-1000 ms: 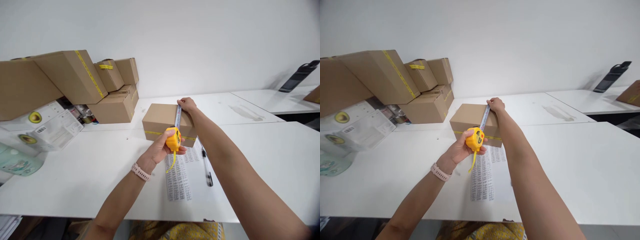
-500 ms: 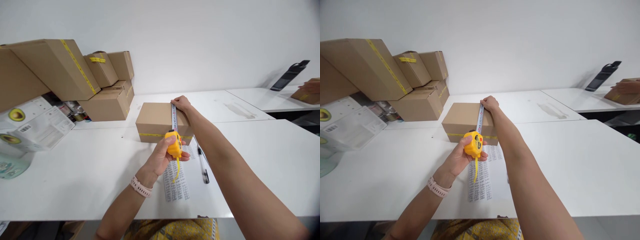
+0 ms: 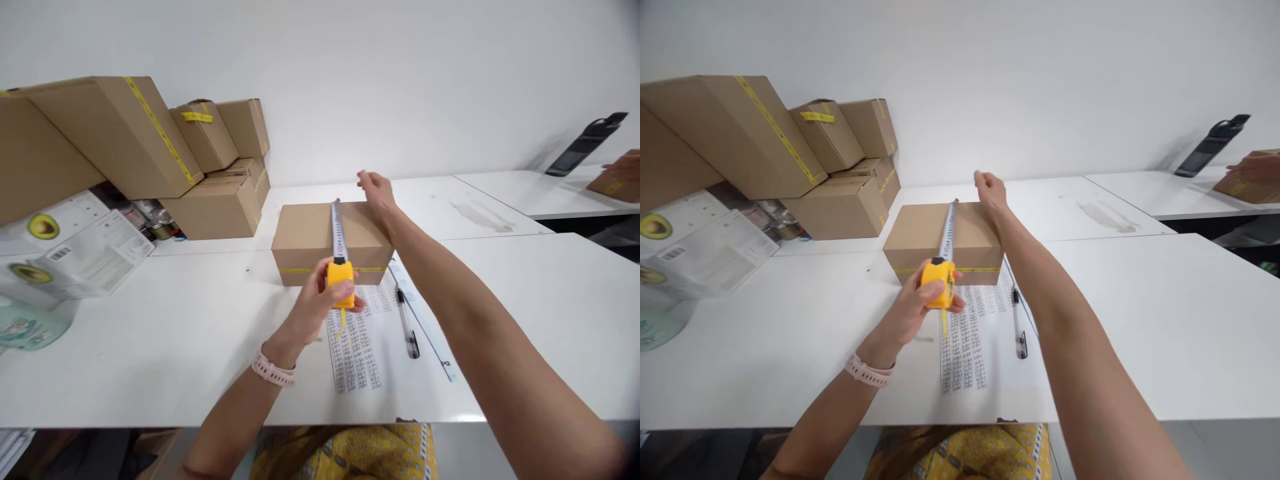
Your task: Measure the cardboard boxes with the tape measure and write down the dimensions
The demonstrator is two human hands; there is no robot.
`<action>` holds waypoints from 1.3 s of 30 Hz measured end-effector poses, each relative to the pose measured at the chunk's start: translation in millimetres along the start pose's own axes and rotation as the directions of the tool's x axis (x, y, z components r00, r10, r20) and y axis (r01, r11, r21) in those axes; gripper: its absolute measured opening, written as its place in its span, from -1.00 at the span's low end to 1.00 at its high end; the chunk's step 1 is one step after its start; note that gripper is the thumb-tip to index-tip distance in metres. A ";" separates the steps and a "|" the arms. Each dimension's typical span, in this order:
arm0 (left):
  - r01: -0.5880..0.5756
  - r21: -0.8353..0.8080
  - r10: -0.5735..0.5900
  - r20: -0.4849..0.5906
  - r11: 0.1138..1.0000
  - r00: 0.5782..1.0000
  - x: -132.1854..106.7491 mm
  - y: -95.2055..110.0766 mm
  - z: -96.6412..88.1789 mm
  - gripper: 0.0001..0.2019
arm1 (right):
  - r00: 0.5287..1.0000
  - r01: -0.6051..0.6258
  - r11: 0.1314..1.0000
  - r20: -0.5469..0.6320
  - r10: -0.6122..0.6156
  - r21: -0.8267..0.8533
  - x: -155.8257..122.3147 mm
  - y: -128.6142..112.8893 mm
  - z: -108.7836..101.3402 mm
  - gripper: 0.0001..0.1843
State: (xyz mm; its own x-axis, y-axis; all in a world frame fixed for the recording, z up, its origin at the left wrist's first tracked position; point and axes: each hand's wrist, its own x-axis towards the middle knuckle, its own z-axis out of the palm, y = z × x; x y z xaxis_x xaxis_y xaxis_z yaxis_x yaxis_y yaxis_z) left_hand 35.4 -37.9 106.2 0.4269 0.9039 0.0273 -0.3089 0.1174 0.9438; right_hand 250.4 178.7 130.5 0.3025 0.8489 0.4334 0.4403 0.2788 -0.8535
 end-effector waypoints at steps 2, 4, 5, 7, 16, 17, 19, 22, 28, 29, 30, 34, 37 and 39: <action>-0.165 0.087 0.169 -0.038 0.982 0.985 -7.3 9.7 -18.7 -0.47 | 0.992 0.044 0.996 -0.122 -0.034 0.077 -13.4 -2.6 -22.0 -0.54; -0.295 0.200 0.321 -0.114 0.934 0.940 -13.7 19.1 -43.8 -0.42 | 0.981 0.049 0.994 -0.194 -0.029 0.100 -38.7 -2.4 -48.3 -0.50; -0.331 0.257 0.378 -0.161 0.908 0.912 -16.2 22.6 -57.5 -0.39 | 0.978 0.030 0.994 -0.208 -0.008 0.101 -55.0 -0.6 -60.8 -0.47; -0.353 0.342 0.448 -0.257 0.871 0.856 -19.2 25.0 -83.6 -0.36 | 0.984 -0.045 0.995 -0.167 0.060 0.088 -90.9 6.6 -80.3 -0.41; -0.172 0.259 0.254 -0.327 0.950 0.910 -17.0 18.0 -113.0 -0.48 | 0.939 -0.192 0.975 0.309 0.150 0.111 -166.6 10.5 -77.4 -0.23; -0.181 0.257 0.260 -0.318 0.949 0.912 -19.8 25.0 -110.2 -0.49 | 0.946 -0.150 0.983 0.303 0.111 0.108 -165.0 0.5 -80.7 -0.23; -0.217 0.243 0.285 -0.295 0.946 0.912 -29.5 43.9 -104.1 -0.49 | 0.966 -0.027 0.998 0.257 0.012 0.056 -161.0 -24.5 -93.2 -0.27; -0.274 0.227 0.329 -0.258 0.935 0.908 -50.3 73.8 -94.3 -0.50 | 0.977 0.124 0.990 0.182 -0.109 -0.073 -159.8 -62.2 -115.7 -0.35; -0.172 0.236 0.232 -0.258 0.956 0.938 -83.9 86.7 -77.8 -0.53 | 0.990 -0.044 0.981 0.123 0.068 -0.189 -190.1 -77.8 -124.5 -0.41; -0.155 0.225 0.213 -0.261 0.962 0.941 -86.3 84.1 -75.5 -0.52 | 0.986 -0.101 0.974 0.112 0.125 -0.202 -197.9 -73.5 -122.6 -0.41; -0.148 0.211 0.202 -0.263 0.966 0.944 -88.0 81.5 -73.1 -0.51 | 0.980 -0.148 0.967 0.101 0.172 -0.209 -205.4 -68.8 -120.7 -0.40; -0.168 0.190 0.221 -0.310 0.967 0.925 -94.7 79.3 -58.2 -0.50 | 0.979 -0.162 0.966 0.092 0.183 -0.201 -225.7 -55.8 -117.9 -0.30; -0.221 0.226 0.291 -0.357 0.949 0.888 -109.0 84.6 -38.5 -0.52 | 0.989 -0.060 0.964 0.112 0.092 -0.260 -225.9 -53.0 -120.2 -0.21; -0.255 0.239 0.327 -0.337 0.937 0.883 -122.9 85.5 -22.7 -0.52 | 0.989 -0.021 0.967 0.136 0.057 -0.255 -220.4 -51.6 -121.0 -0.22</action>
State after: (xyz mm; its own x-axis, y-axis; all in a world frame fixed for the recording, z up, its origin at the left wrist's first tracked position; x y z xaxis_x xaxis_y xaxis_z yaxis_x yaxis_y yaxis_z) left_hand -62.8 -129.7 176.1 -0.0109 0.9751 0.2214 -0.1951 -0.2192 0.9560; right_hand 263.3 -77.1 114.1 0.2099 0.9165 0.3405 0.6347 0.1371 -0.7605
